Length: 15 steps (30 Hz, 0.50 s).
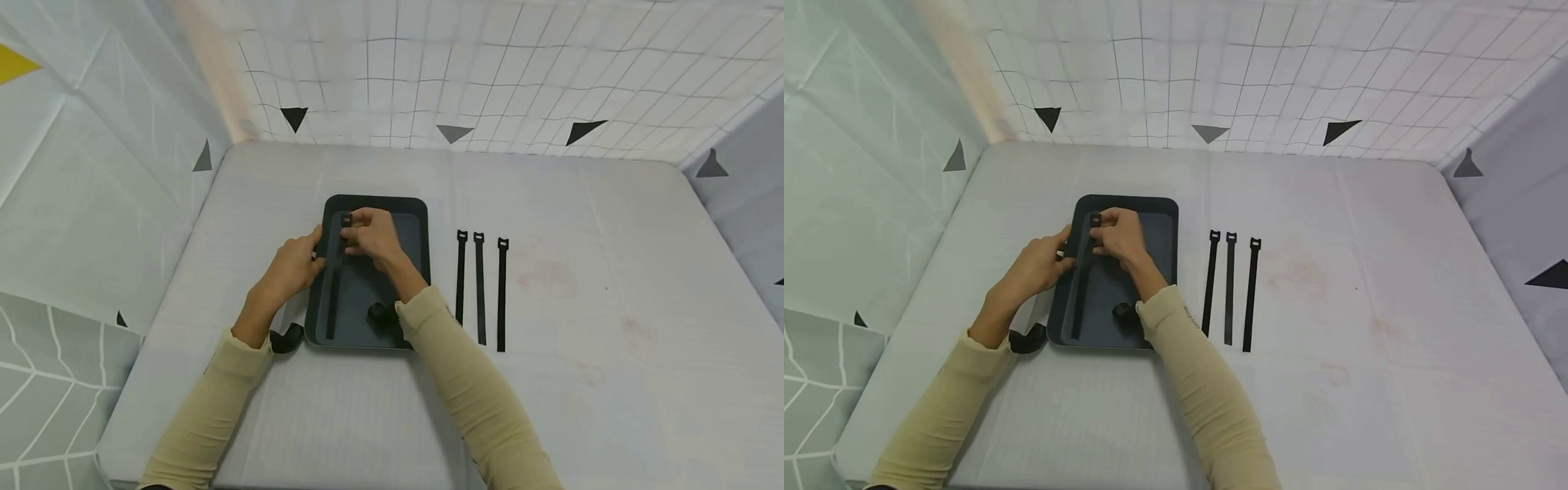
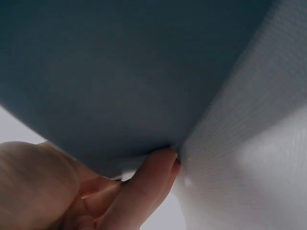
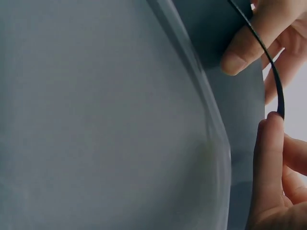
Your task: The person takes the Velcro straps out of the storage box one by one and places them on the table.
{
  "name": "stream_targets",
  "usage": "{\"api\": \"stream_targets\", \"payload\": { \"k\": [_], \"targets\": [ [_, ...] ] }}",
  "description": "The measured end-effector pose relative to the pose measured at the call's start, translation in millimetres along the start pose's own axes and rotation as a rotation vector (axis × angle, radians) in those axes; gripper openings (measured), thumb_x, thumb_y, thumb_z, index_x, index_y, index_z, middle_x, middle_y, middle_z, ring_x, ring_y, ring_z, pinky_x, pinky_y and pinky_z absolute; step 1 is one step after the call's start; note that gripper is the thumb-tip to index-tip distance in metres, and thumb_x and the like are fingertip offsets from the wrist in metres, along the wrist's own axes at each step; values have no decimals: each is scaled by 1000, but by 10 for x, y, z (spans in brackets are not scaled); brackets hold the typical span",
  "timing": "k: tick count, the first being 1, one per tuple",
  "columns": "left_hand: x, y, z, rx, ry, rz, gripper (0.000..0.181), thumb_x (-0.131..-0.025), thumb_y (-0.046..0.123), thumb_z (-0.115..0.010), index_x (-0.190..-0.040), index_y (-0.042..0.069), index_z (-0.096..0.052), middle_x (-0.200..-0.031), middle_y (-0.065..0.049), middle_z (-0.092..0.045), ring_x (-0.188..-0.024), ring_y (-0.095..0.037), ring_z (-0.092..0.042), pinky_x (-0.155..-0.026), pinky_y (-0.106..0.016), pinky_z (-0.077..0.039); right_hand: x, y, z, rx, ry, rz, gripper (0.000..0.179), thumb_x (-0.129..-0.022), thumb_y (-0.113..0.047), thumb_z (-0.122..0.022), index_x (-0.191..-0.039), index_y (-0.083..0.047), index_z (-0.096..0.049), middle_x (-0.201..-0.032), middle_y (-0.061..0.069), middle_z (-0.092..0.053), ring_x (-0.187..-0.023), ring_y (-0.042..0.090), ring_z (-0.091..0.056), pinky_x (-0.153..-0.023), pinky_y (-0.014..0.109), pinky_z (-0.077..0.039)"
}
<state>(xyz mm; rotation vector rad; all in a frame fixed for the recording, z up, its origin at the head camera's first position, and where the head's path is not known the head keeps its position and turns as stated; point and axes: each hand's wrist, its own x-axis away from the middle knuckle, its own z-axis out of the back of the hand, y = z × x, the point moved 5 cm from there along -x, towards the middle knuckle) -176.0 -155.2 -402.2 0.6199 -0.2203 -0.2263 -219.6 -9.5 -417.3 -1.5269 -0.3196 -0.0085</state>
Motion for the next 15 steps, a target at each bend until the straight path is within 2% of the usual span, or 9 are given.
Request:
{"api": "stream_targets", "payload": {
  "k": [7, 15],
  "targets": [
    [1, -6, -3, -12, -8, 10, 60, -98, 5, -58, -152, 0, -32, -126, -29, -60, -105, -39, -64, -77, -47, -50, 35, -55, 56, -45, 3, 20, 27, -91, 4, -67, -118, 7, -65, -97, 17, -67, -76, 22, -68, -67, 33, -58],
    [0, -18, -5, -20, -14, 20, 61, -98, 4, -58, -152, 0, -31, -126, -29, -59, -107, -40, -63, -79, -48, -49, 89, -143, 77, -41, -15, 48, 39, -93, 4, -65, -130, 9, -58, -102, 18, -65, -84, 26, -69, -69, 32, -58]
  ]
}}
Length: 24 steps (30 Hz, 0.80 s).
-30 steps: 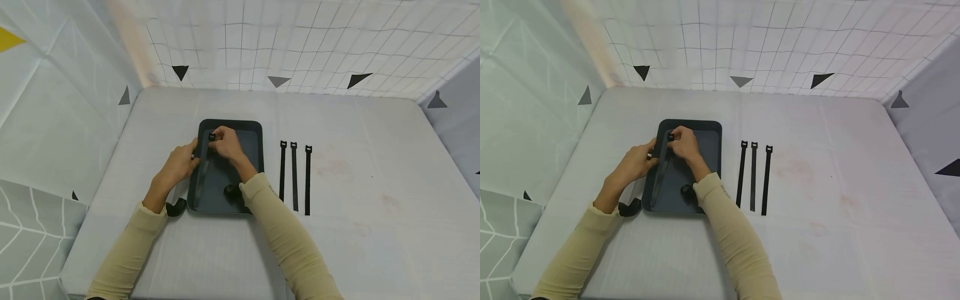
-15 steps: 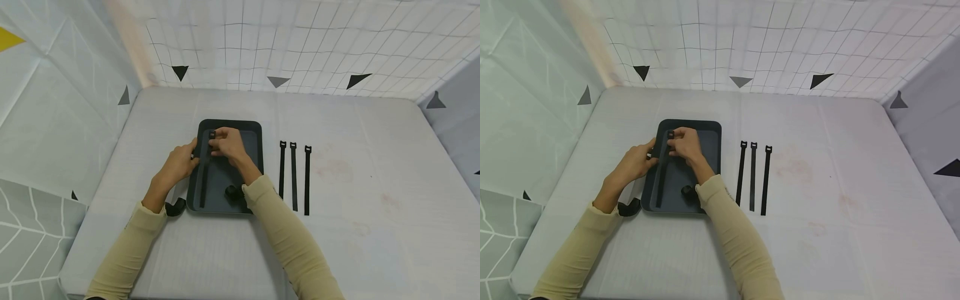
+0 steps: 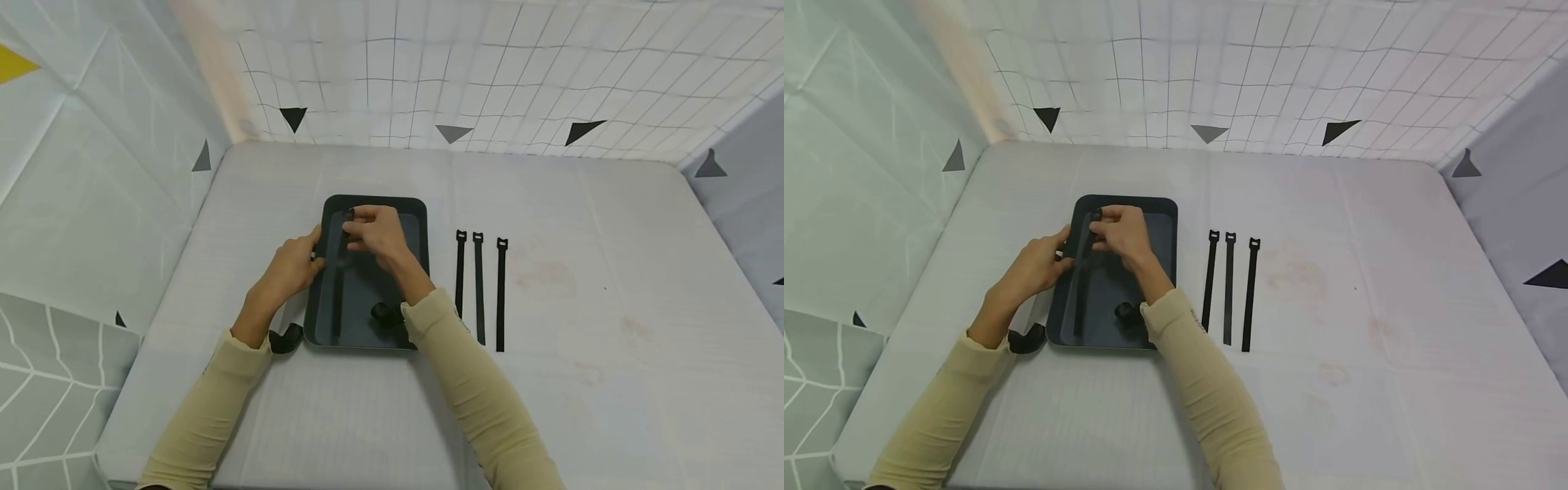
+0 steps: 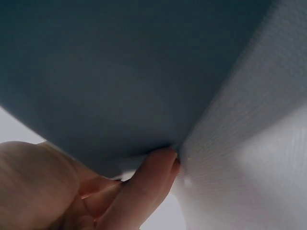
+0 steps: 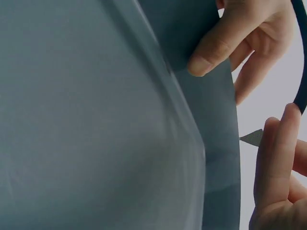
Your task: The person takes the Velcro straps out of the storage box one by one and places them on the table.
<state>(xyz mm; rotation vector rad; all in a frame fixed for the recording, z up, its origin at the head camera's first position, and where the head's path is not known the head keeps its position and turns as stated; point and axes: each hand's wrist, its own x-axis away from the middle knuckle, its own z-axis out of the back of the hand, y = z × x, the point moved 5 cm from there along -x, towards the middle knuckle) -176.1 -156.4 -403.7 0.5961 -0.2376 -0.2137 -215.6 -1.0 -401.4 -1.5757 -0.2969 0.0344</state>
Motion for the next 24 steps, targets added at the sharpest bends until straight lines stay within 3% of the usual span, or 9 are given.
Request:
{"api": "stream_targets", "payload": {
  "k": [6, 13, 24],
  "targets": [
    [-3, -1, -1, -8, 7, -1, 53, -98, 5, -58, -147, 1, -37, -126, -29, -60, -106, -41, -63, -79, -49, -49, 62, -69, 27, 0, -11, 2, 47, -92, 3, -66, -138, 5, -53, -105, 18, -65, -85, 27, -69, -68, 32, -58],
    [9, 2, -4, -7, -5, 15, 66, -99, 6, -57, -155, 1, -25, -131, -30, -56, -108, -40, -62, -80, -48, -49, 119, -169, 122, -14, -13, 18, 47, -92, 2, -67, -138, 3, -54, -103, 17, -65, -84, 26, -68, -67, 33, -58],
    [19, 16, -11, -3, -10, 5, 67, -99, 6, -58, -156, 1, -23, -132, -31, -54, -110, -42, -60, -81, -49, -48, 223, -311, 254, 25, -54, 43, 44, -93, 0, -66, -137, 0, -56, -105, 17, -64, -85, 25, -67, -69, 35, -58]
  ]
}}
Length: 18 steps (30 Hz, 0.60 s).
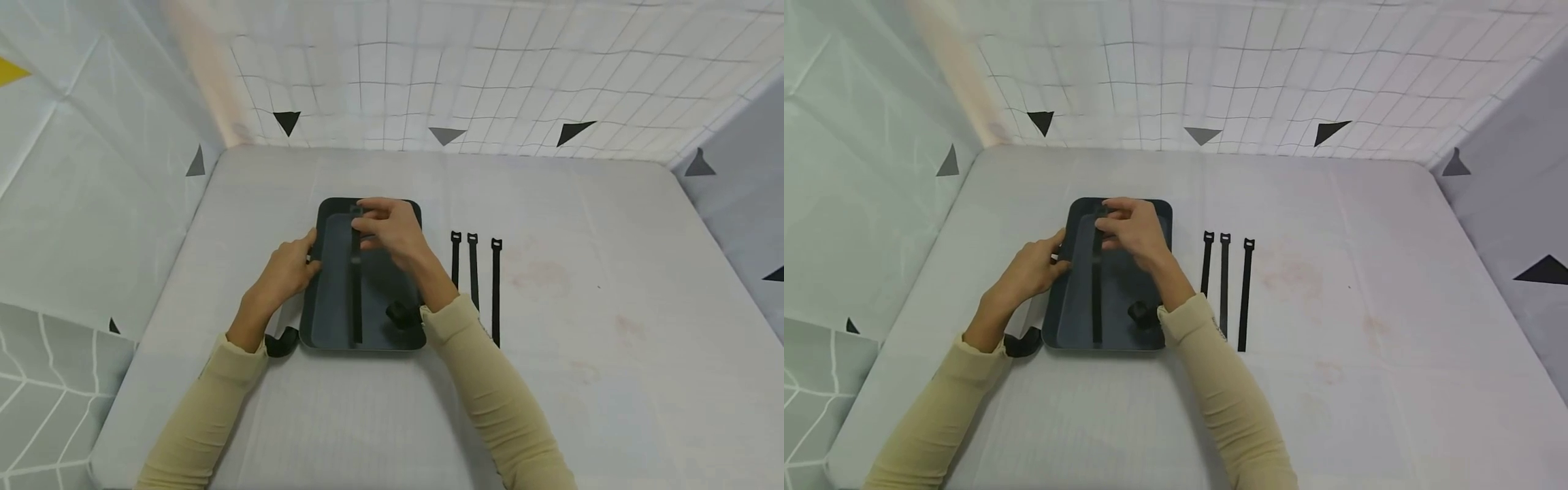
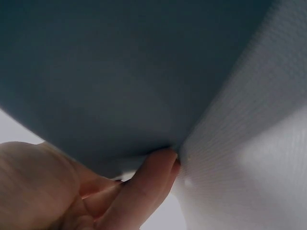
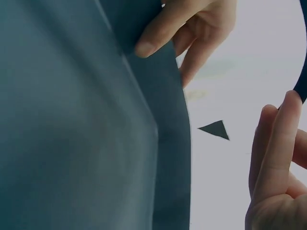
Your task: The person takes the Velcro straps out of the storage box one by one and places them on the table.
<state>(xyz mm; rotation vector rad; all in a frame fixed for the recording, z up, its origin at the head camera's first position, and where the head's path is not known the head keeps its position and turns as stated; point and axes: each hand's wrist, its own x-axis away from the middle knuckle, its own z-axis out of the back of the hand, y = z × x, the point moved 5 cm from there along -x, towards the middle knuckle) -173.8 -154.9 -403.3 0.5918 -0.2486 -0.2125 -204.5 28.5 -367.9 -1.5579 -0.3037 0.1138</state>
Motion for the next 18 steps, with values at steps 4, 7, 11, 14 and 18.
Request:
{"api": "stream_targets", "payload": {
  "k": [4, 7, 11, 14, 18],
  "targets": [
    [0, -6, 1, 4, 5, -8, 66, -98, 5, -58, -155, 1, -24, -131, -31, -55, -110, -42, -61, -80, -49, -49, 33, -57, -22, -14, -19, 10, 43, -93, 0, -66, -135, 0, -58, -103, 16, -65, -81, 22, -67, -66, 33, -57],
    [3, -8, 1, 10, 4, -4, 66, -99, 5, -58, -155, 1, -24, -131, -31, -55, -109, -42, -61, -80, -49, -49, 53, -93, -28, -31, -22, 24, 43, -93, 2, -66, -135, 2, -57, -102, 16, -65, -77, 21, -67, -62, 30, -57],
    [9, -11, -1, 5, 1, 11, 67, -99, 5, -57, -156, 0, -23, -133, -31, -54, -111, -42, -60, -82, -49, -49, 86, -121, -1, -39, -11, 36, 43, -93, 3, -65, -135, 3, -56, -100, 16, -64, -76, 19, -66, -59, 28, -56],
    [10, -11, -7, -3, -4, 22, 68, -99, 6, -57, -156, -1, -20, -136, -31, -52, -114, -42, -59, -84, -49, -49, 114, -122, 46, -38, 8, 39, 43, -93, 3, -65, -135, 4, -56, -100, 14, -63, -76, 18, -66, -58, 28, -56],
    [8, -9, -11, -8, -3, 20, 68, -100, 6, -57, -155, -2, -19, -137, -32, -50, -115, -43, -58, -87, -49, -48, 154, -127, 112, -39, 25, 50, 43, -93, 3, -65, -136, 4, -56, -100, 13, -62, -77, 17, -64, -58, 27, -55]
  ]
}}
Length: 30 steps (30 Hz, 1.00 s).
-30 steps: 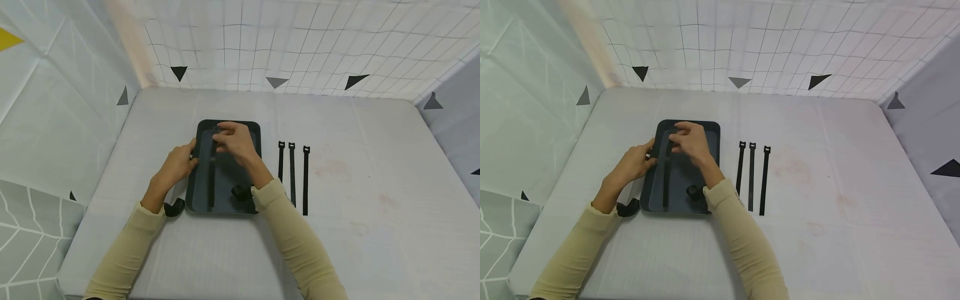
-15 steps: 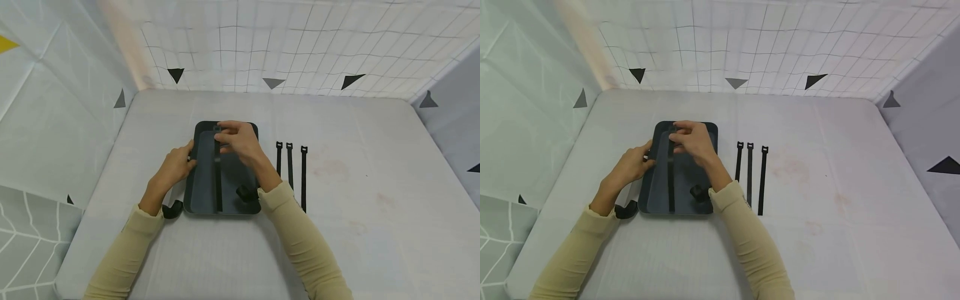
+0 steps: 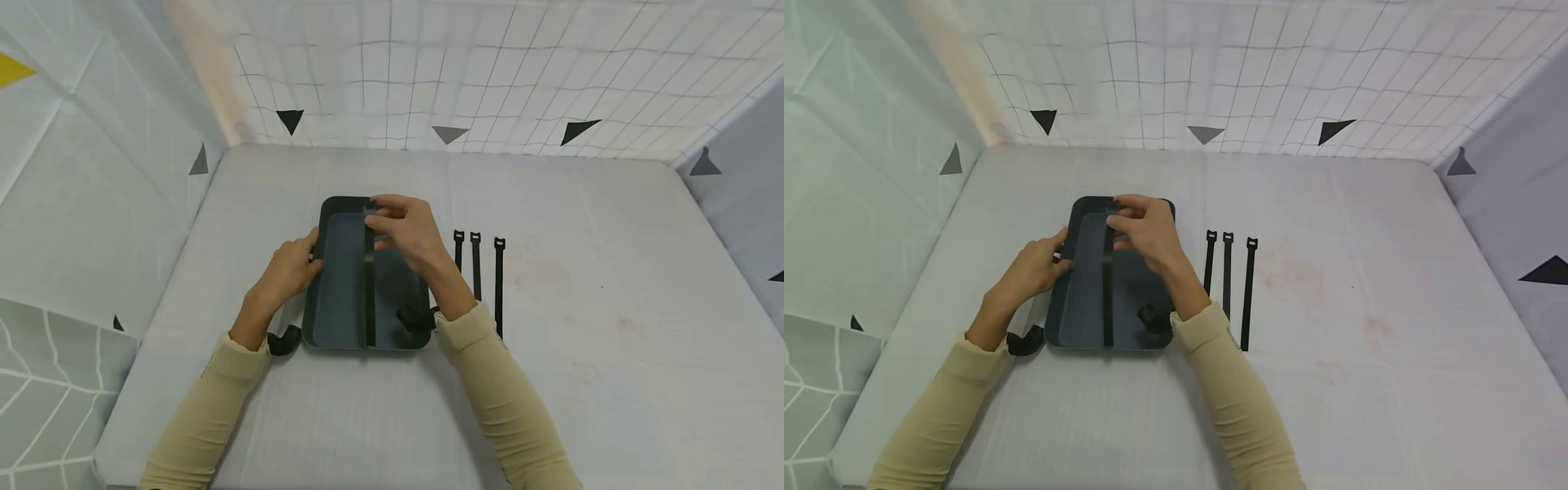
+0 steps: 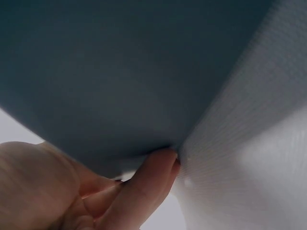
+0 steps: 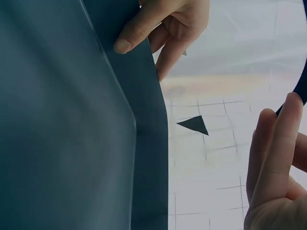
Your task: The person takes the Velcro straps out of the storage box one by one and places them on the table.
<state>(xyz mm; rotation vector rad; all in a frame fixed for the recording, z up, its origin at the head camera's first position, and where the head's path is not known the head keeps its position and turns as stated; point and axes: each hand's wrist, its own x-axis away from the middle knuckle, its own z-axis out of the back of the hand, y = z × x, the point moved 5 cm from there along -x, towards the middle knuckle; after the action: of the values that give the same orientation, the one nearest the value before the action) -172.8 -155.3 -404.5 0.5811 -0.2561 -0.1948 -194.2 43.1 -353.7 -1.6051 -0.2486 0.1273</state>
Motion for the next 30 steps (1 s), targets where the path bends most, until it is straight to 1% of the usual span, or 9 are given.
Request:
{"api": "stream_targets", "payload": {
  "k": [9, 16, 22, 30],
  "targets": [
    [4, 0, 5, 3, 9, -7, 67, -99, 5, -58, -155, -2, -21, -136, -32, -51, -114, -43, -59, -84, -50, -50, 68, -8, 92, 5, -2, -2, 43, -94, 3, -64, -136, 3, -55, -100, 12, -62, -78, 17, -64, -59, 27, -55],
    [0, 1, 0, 11, 8, -17, 67, -99, 4, -57, -155, -3, -21, -136, -32, -51, -113, -43, -59, -84, -50, -49, 98, 36, 177, -3, 22, -19, 43, -93, 4, -65, -135, 1, -57, -99, 10, -62, -77, 16, -64, -59, 27, -56],
    [1, 11, 3, 6, 12, -23, 66, -99, 4, -57, -155, -3, -22, -135, -32, -52, -114, -44, -59, -85, -50, -49, 120, 67, 275, -22, 48, -20, 44, -92, 3, -66, -135, 1, -57, -98, 10, -60, -72, 14, -63, -57, 26, -55],
    [2, 7, 0, 3, 10, -14, 68, -99, 5, -58, -155, -4, -20, -138, -32, -49, -115, -43, -58, -87, -50, -48, 169, 71, 375, -35, 47, -10, 44, -94, 3, -64, -137, 4, -54, -99, 10, -59, -70, 12, -62, -55, 24, -54]
  ]
}}
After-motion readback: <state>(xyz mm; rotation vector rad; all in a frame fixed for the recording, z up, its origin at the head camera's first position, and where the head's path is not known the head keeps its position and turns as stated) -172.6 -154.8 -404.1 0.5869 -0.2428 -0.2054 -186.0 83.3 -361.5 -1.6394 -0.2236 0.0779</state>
